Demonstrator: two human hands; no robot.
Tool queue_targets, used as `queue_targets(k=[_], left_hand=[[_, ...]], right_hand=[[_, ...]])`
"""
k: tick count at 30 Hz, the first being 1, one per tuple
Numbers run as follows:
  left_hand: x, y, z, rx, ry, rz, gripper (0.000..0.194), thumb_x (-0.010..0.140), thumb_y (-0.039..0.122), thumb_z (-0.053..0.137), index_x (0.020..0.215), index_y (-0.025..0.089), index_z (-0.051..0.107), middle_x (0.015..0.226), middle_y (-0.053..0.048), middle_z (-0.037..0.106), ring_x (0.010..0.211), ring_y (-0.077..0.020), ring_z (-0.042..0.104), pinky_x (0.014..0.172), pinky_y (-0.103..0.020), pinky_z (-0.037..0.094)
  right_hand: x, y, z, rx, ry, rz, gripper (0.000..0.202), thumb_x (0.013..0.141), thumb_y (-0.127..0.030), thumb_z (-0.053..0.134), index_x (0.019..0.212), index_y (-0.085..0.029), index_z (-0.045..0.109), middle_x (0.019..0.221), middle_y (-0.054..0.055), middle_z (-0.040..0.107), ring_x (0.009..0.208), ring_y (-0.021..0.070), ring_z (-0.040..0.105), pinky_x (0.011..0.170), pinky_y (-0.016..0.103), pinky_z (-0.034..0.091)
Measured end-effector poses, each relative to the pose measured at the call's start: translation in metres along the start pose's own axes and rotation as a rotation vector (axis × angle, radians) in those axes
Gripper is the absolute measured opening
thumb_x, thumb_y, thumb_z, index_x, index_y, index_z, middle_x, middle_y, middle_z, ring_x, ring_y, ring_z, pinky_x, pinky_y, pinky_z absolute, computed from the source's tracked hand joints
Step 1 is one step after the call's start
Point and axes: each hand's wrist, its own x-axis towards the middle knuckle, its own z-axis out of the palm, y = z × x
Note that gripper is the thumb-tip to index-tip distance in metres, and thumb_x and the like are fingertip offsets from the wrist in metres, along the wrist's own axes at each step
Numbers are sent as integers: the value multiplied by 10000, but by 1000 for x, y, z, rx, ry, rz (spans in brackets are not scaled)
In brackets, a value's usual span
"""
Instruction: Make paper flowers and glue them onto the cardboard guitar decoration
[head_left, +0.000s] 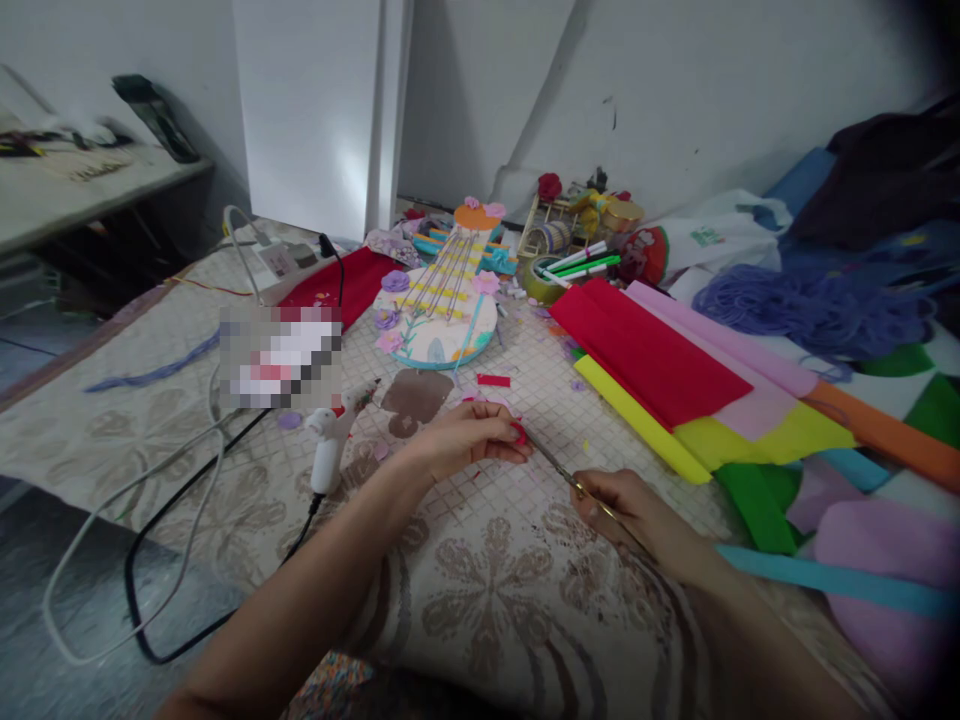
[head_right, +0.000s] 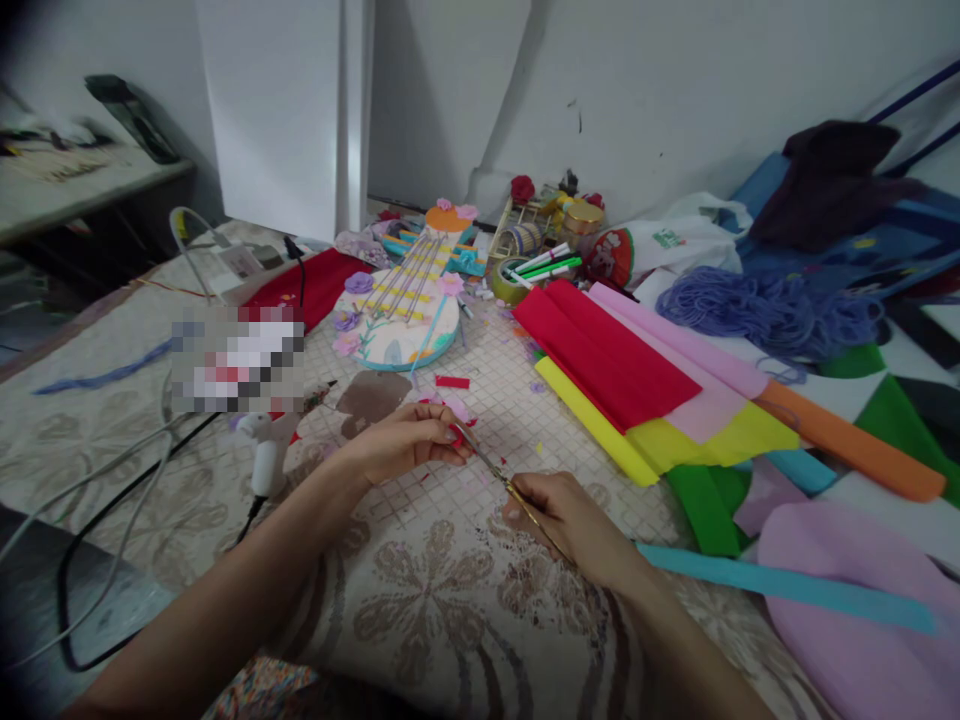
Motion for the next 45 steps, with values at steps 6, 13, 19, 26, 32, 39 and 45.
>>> queue_targets(k=[6, 13, 19, 26, 32, 39, 45], left_hand=[[1, 0, -1, -5, -12, -3, 155, 618, 189, 697, 653, 100, 575, 679, -54, 670, 648, -121, 637, 718, -265, 503], [1, 0, -1, -3, -11, 1, 157, 619, 182, 698, 653, 102, 567, 679, -49, 663, 655, -118, 637, 716, -261, 501], [1, -1, -1, -11, -19, -7, 141, 625, 173, 689, 655, 103, 571, 682, -56, 667, 682, -130, 646, 718, -264, 502], [0, 0, 1, 0, -17, -18, 114, 631, 165, 670, 648, 104, 576, 682, -55, 670, 653, -116, 636, 722, -263, 499], [0, 0, 2, 21, -11, -25, 88, 620, 149, 650, 633, 101, 577, 682, -57, 669, 651, -114, 632, 708, -252, 500], [-1, 0, 2, 27, -8, -14, 77, 619, 146, 646, 634, 105, 583, 670, -45, 660, 645, -110, 628, 694, -248, 501], [0, 0, 1, 8, -11, -17, 79, 613, 139, 650, 640, 102, 585, 669, -48, 662, 638, -117, 635, 675, -245, 508]], right_hand=[[0, 2, 0, -14, 5, 1, 513, 849, -639, 334, 594, -194, 351, 549, -39, 323, 525, 103, 291, 476, 241, 204], [0, 5, 1, 10, 11, 8, 515, 840, -641, 355, 591, -190, 359, 553, -37, 327, 534, 102, 290, 484, 242, 205], [-4, 3, 5, 210, -36, 101, 470, 820, -628, 415, 630, -201, 369, 528, -53, 323, 470, 88, 291, 442, 229, 231], [-2, 3, 2, 178, -22, 90, 493, 786, -646, 452, 597, -197, 376, 520, -42, 329, 473, 91, 288, 417, 230, 225], [-2, 5, 1, 66, -13, 38, 499, 821, -628, 410, 584, -190, 376, 532, -39, 327, 502, 93, 278, 444, 237, 195], [-1, 5, 0, 65, -25, 44, 516, 818, -654, 382, 588, -193, 381, 516, -45, 310, 480, 88, 254, 429, 232, 177], [-2, 5, 0, 68, -18, 56, 518, 821, -653, 380, 583, -193, 388, 513, -46, 308, 473, 88, 246, 428, 234, 174]])
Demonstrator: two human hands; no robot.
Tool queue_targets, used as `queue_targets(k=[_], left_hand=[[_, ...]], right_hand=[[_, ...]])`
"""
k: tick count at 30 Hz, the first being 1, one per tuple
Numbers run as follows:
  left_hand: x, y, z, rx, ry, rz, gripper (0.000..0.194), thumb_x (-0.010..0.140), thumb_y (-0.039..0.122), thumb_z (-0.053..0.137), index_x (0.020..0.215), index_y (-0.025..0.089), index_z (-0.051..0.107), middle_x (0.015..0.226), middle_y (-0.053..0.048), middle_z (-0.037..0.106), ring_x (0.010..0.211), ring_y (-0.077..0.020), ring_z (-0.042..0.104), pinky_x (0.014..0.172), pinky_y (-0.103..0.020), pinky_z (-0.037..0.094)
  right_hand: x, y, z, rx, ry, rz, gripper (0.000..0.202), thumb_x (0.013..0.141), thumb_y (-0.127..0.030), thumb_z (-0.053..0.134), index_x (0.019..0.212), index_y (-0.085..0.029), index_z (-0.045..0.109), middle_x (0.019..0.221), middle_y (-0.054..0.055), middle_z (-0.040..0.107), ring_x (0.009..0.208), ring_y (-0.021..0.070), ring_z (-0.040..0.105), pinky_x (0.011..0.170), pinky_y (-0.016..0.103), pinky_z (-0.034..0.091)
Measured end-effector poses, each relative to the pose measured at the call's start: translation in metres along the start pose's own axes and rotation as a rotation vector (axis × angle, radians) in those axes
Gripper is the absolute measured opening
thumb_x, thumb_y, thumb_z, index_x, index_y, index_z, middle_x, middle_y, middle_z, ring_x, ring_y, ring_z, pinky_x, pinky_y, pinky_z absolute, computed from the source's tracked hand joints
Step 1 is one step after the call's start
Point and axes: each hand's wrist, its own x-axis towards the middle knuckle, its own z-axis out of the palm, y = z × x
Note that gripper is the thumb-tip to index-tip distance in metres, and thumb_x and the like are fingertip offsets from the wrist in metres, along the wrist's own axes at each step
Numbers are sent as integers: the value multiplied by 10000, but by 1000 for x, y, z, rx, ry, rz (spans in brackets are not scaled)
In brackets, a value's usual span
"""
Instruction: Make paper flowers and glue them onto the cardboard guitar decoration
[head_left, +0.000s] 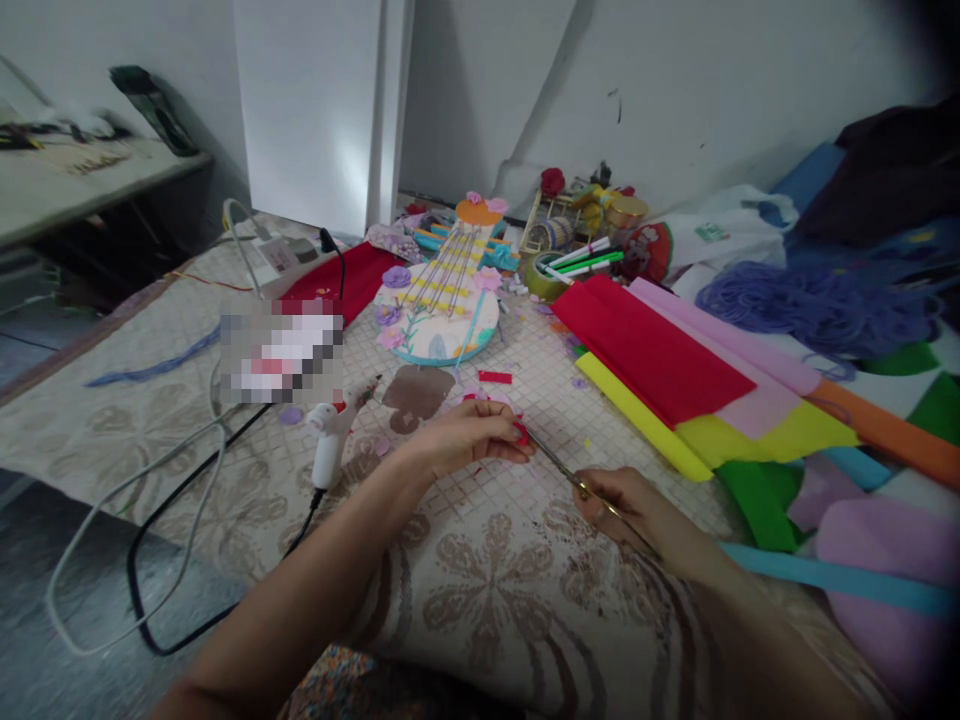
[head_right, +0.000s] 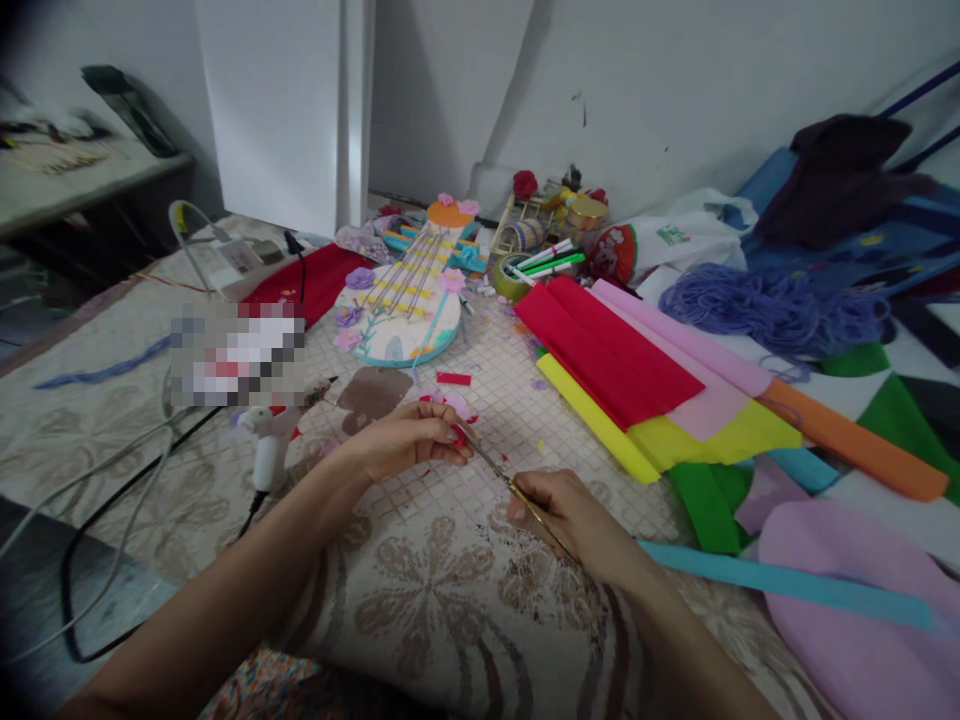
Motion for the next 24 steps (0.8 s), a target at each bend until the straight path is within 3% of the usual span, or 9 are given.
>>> queue_targets(k=[12, 18, 21, 24], left_hand=[[-1, 0, 0, -10, -2, 0, 105, 618, 144, 667, 649, 101, 577, 673, -46, 657, 641, -117, 634, 706, -262, 499], [-1, 0, 1, -13, -19, 16, 118, 625, 163, 670, 641, 101, 571, 734, -74, 676, 699, -133, 640, 718, -267, 490], [-2, 2, 2, -12, -29, 8, 128, 636, 166, 664, 634, 105, 552, 819, -92, 686, 731, -129, 637, 736, -267, 482], [-2, 1, 4, 56, 9, 26, 132, 659, 190, 657, 646, 113, 551, 788, -69, 676, 724, -122, 627, 739, -272, 475]], right_hand=[[-1, -3, 1, 59, 15, 15, 457, 814, -572, 476, 574, -190, 398, 506, -47, 327, 455, 79, 272, 418, 226, 198], [-1, -5, 11, 412, 48, 182, 445, 763, -609, 504, 607, -199, 428, 442, -77, 303, 382, 63, 242, 359, 199, 219], [2, -9, 15, 467, 119, 168, 461, 728, -639, 521, 618, -197, 450, 452, -71, 345, 376, 64, 271, 350, 198, 250], [7, -16, 18, 355, 303, 89, 392, 713, -564, 590, 645, -189, 500, 484, -56, 403, 410, 81, 352, 383, 207, 295]])
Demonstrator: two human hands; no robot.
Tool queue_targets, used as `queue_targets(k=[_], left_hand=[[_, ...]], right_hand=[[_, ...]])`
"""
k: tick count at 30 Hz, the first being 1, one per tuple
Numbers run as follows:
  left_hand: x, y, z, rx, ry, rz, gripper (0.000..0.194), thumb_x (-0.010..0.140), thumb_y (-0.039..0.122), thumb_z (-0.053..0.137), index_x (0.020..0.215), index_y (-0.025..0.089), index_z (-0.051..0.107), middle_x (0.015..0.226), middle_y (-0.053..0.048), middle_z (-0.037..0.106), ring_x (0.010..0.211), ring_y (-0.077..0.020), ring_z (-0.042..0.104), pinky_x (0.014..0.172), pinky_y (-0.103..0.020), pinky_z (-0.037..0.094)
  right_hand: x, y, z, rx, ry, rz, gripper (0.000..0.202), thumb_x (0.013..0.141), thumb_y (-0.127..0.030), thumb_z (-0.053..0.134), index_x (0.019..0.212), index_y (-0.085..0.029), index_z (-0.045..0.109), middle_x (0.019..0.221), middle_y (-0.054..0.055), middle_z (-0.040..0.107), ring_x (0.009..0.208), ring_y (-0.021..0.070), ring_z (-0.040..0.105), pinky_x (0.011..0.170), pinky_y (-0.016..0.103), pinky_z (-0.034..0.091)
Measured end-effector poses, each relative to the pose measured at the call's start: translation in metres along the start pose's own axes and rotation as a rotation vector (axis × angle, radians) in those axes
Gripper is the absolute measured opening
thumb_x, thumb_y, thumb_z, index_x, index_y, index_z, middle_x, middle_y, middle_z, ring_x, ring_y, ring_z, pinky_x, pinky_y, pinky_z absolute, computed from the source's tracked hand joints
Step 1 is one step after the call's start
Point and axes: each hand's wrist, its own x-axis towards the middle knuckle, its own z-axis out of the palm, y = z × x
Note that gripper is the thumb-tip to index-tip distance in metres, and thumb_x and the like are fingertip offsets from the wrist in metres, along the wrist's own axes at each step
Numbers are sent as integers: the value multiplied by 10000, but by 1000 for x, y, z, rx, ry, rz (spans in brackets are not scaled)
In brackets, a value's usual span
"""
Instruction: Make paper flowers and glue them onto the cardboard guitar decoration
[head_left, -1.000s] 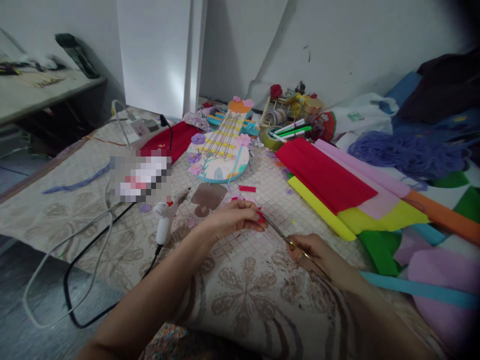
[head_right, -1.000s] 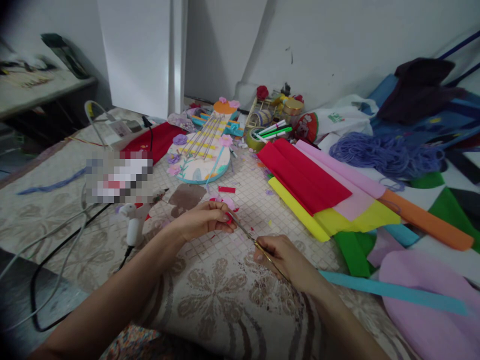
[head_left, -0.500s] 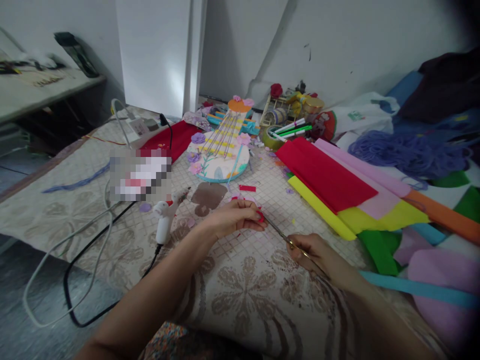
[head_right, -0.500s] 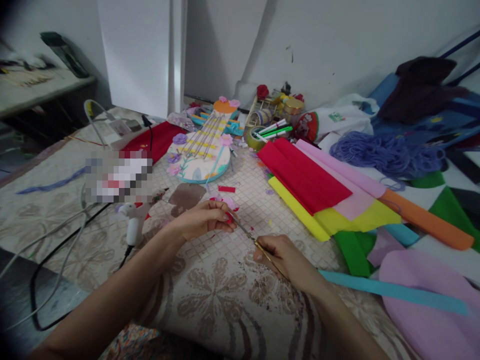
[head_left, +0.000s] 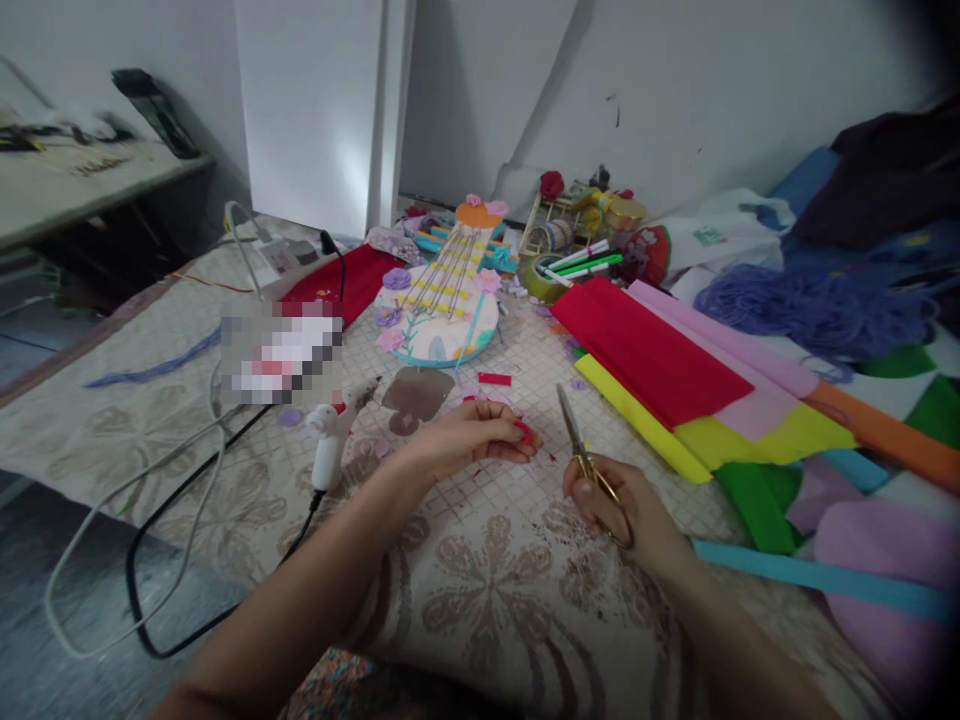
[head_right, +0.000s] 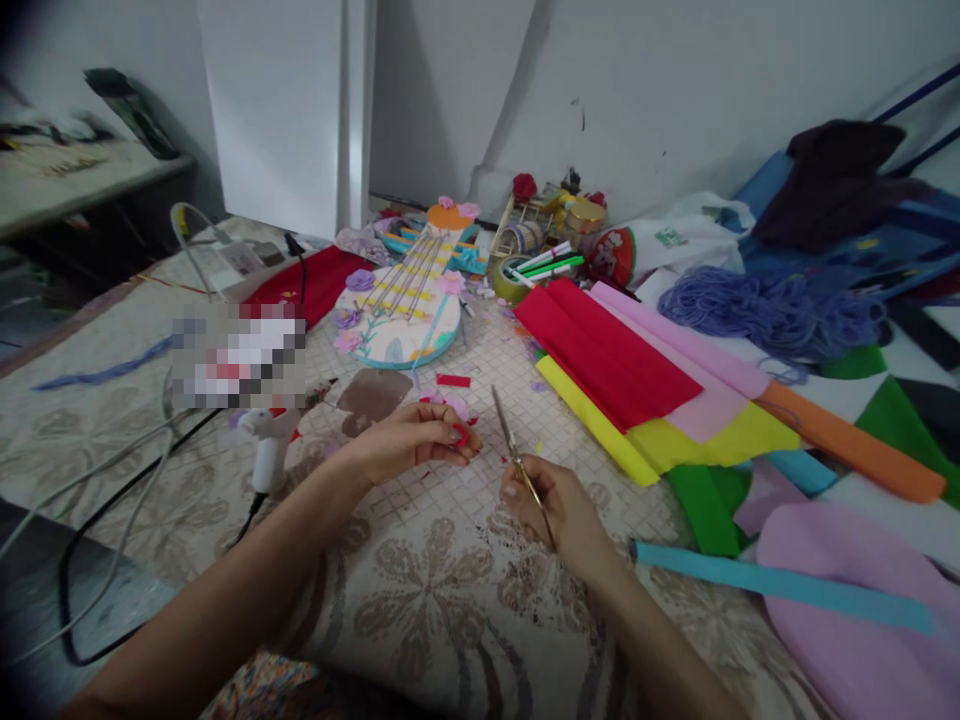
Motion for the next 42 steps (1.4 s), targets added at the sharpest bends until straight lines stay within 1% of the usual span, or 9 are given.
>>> queue_targets(k=[3, 5, 8, 16, 22, 28, 34, 39, 42], left_hand=[[3, -7, 4, 240, 119, 73, 139, 685, 220, 650, 655, 117, 562, 671, -24, 630, 632, -94, 577, 647, -232, 446], [5, -15, 8, 386, 188, 122, 128, 688, 214, 639, 645, 126, 556, 600, 7, 581, 572, -81, 526, 565, -206, 402], [6, -25, 14, 499, 180, 167, 73, 695, 176, 598, 644, 129, 573, 589, 11, 566, 565, -86, 508, 540, -201, 382], [9, -38, 18, 527, 212, 186, 115, 718, 217, 559, 685, 131, 628, 677, -33, 648, 629, -126, 574, 586, -220, 430], [13, -44, 15, 498, 232, 163, 179, 724, 253, 548, 751, 121, 666, 719, -49, 663, 663, -148, 591, 623, -244, 451], [10, -37, 18, 407, 210, 121, 153, 715, 203, 528, 737, 124, 657, 682, -27, 631, 639, -130, 559, 645, -244, 444], [9, -33, 24, 229, 184, 73, 237, 786, 312, 499, 714, 127, 629, 709, -43, 629, 676, -146, 581, 720, -289, 461], [8, -33, 25, 239, 230, 82, 290, 818, 358, 480, 716, 123, 615, 695, -42, 619, 708, -154, 583, 740, -294, 461], [7, -31, 24, 239, 251, 84, 280, 827, 345, 477, 716, 129, 618, 687, -25, 615, 688, -134, 570, 733, -276, 456]], right_hand=[[1, -2, 6, -130, 226, -115, 256, 730, -431, 632, 741, -185, 561, 537, -40, 468, 469, 103, 422, 438, 219, 344], [1, 0, 10, -203, 331, -185, 205, 758, -383, 614, 808, -186, 587, 582, -24, 523, 507, 117, 465, 478, 228, 377], [2, 5, 16, -327, 412, -279, 180, 779, -351, 594, 857, -190, 610, 680, 10, 614, 594, 145, 550, 555, 246, 426], [8, 9, 20, -638, 450, -350, 237, 826, -395, 525, 879, -183, 618, 705, 34, 666, 571, 163, 593, 495, 248, 407], [10, 10, 21, -691, 471, -383, 236, 830, -397, 516, 706, -202, 560, 671, 21, 651, 553, 151, 588, 519, 245, 420], [11, 9, 20, -756, 484, -399, 225, 835, -398, 498, 745, -204, 568, 657, 18, 638, 546, 157, 575, 525, 255, 415], [15, 12, 19, -842, 494, -437, 178, 831, -343, 497, 717, -207, 515, 622, 0, 604, 563, 153, 576, 547, 246, 406], [19, 13, 20, -933, 549, -462, 119, 808, -300, 496, 738, -207, 518, 650, 8, 606, 583, 167, 575, 542, 260, 373], [20, 10, 22, -897, 569, -449, 117, 788, -293, 502, 711, -207, 525, 629, 12, 599, 588, 174, 571, 548, 268, 374]])
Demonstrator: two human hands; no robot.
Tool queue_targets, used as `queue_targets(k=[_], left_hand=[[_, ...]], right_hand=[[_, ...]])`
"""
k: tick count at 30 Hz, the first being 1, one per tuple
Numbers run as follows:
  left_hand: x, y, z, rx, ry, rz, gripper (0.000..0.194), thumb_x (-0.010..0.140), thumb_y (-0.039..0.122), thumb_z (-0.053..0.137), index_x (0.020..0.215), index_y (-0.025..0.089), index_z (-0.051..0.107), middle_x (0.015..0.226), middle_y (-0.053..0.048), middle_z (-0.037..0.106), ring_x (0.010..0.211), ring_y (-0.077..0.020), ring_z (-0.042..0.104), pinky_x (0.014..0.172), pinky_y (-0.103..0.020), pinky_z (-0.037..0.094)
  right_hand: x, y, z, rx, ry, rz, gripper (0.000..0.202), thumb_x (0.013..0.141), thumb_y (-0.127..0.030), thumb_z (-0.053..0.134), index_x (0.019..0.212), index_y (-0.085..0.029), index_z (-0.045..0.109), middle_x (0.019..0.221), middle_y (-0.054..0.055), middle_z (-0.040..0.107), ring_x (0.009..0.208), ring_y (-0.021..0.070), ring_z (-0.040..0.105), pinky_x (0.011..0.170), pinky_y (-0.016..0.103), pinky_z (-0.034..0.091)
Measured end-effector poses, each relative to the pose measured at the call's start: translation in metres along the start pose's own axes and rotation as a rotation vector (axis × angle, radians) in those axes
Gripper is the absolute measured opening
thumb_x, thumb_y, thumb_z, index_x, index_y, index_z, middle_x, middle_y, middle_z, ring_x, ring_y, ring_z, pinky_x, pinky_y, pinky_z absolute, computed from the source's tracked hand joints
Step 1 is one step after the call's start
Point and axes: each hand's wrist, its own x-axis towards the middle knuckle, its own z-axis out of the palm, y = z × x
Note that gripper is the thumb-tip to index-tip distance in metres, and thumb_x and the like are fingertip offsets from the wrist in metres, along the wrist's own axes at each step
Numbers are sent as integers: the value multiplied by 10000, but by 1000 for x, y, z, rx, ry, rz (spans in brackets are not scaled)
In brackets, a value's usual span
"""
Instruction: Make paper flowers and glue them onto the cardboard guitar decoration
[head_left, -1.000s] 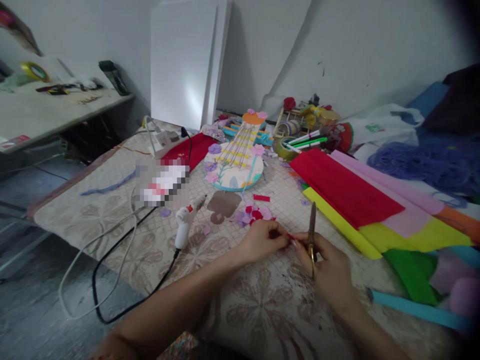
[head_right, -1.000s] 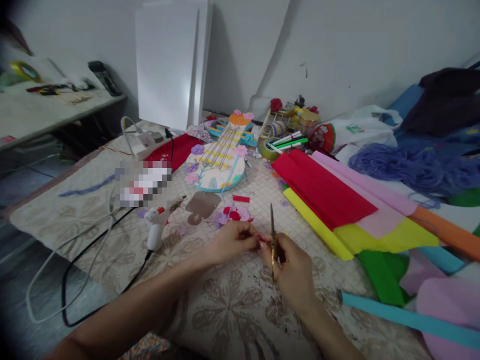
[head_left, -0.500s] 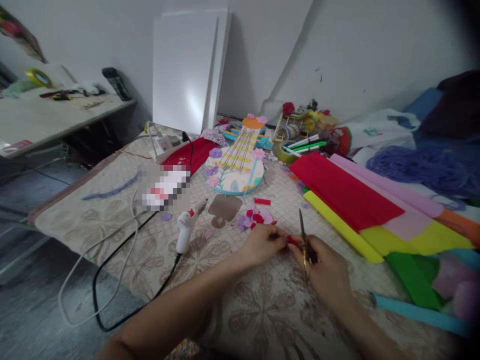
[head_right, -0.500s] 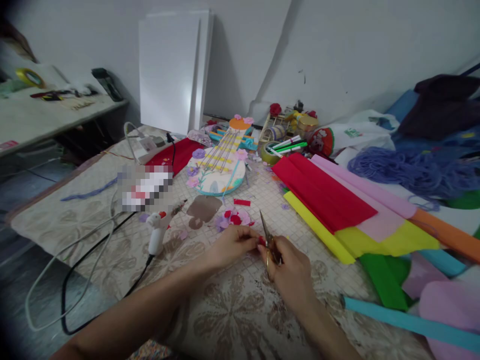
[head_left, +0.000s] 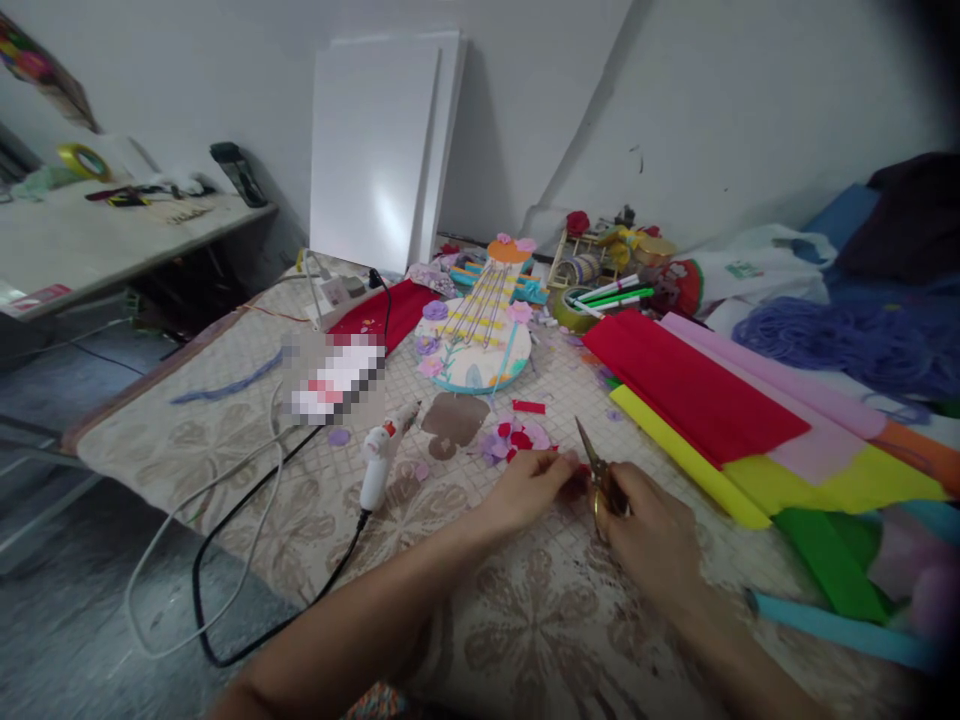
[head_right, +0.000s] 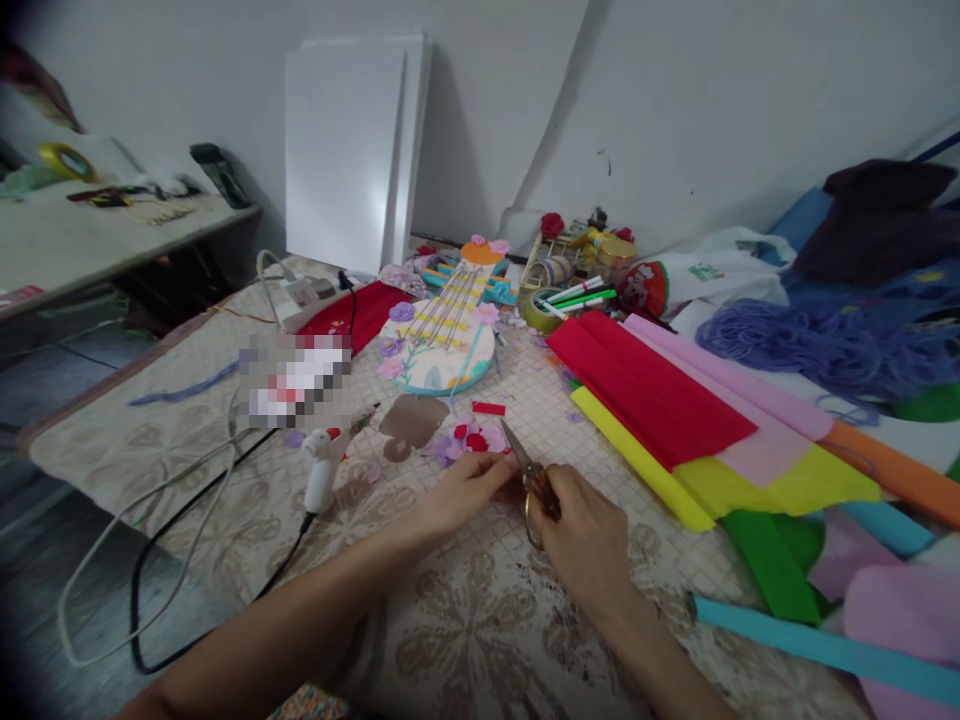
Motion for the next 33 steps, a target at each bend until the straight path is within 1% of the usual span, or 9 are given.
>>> queue_targets(k=[3, 5, 8, 12, 15, 22, 28, 31, 33], left_hand=[[-1, 1, -1, -4, -34, 28, 185, 804, 270, 515, 737, 133, 619, 718, -18, 623, 682, -118, 566, 724, -257, 448], [-1, 0, -2, 3, -36, 72, 91, 745, 186, 575, 808, 133, 612, 765, -21, 630, 699, -114, 572, 723, -251, 446], [0, -2, -1, 20, 7, 138, 217, 667, 128, 641, 876, 130, 581, 784, -23, 621, 685, -109, 565, 685, -243, 444], [1, -2, -2, 100, 66, 168, 98, 683, 158, 633, 748, 127, 567, 704, -12, 587, 620, -96, 518, 599, -222, 410], [1, -1, -4, 106, 76, 166, 97, 689, 176, 632, 698, 135, 545, 683, -10, 585, 610, -98, 516, 575, -218, 399], [2, -1, -5, 67, 62, 159, 111, 695, 179, 630, 696, 138, 527, 631, 14, 555, 556, -75, 491, 538, -203, 381], [1, 2, -6, -41, -10, 129, 140, 708, 233, 627, 720, 132, 531, 614, 17, 551, 539, -67, 491, 552, -210, 396], [1, 4, -6, -62, 3, 112, 159, 696, 246, 639, 721, 128, 535, 617, 19, 551, 539, -64, 493, 564, -213, 408], [1, 3, -6, -48, 6, 111, 163, 691, 245, 645, 718, 129, 534, 612, 23, 543, 533, -64, 489, 559, -215, 407]], right_hand=[[2, -4, -3, 140, 1, 113, 141, 788, -322, 520, 734, -201, 565, 618, 13, 597, 574, 167, 560, 555, 271, 395], [3, -4, -6, 321, -34, 228, 165, 790, -346, 537, 808, -193, 598, 617, 8, 595, 547, 156, 545, 527, 263, 402], [4, -2, -4, 642, -131, 390, 210, 793, -371, 553, 853, -177, 604, 533, -20, 532, 469, 138, 489, 450, 248, 371], [0, 3, 4, 883, -183, 490, 238, 781, -410, 580, 825, -176, 586, 496, -41, 468, 450, 128, 437, 429, 246, 334], [-2, 4, 6, 885, -197, 510, 252, 776, -429, 585, 812, -180, 576, 499, -41, 468, 453, 126, 428, 434, 248, 322], [-1, 6, 2, 823, -254, 515, 255, 790, -435, 569, 784, -181, 560, 485, -38, 476, 444, 129, 430, 428, 248, 306], [1, 3, 3, 920, -195, 514, 235, 802, -411, 563, 740, -185, 537, 497, -39, 463, 457, 118, 420, 442, 247, 316], [2, -1, 1, 944, -166, 512, 276, 817, -419, 547, 668, -190, 503, 487, -41, 444, 452, 112, 417, 446, 247, 324], [3, -3, -1, 955, -183, 534, 257, 808, -409, 563, 687, -187, 518, 482, -44, 451, 448, 109, 417, 438, 242, 317]])
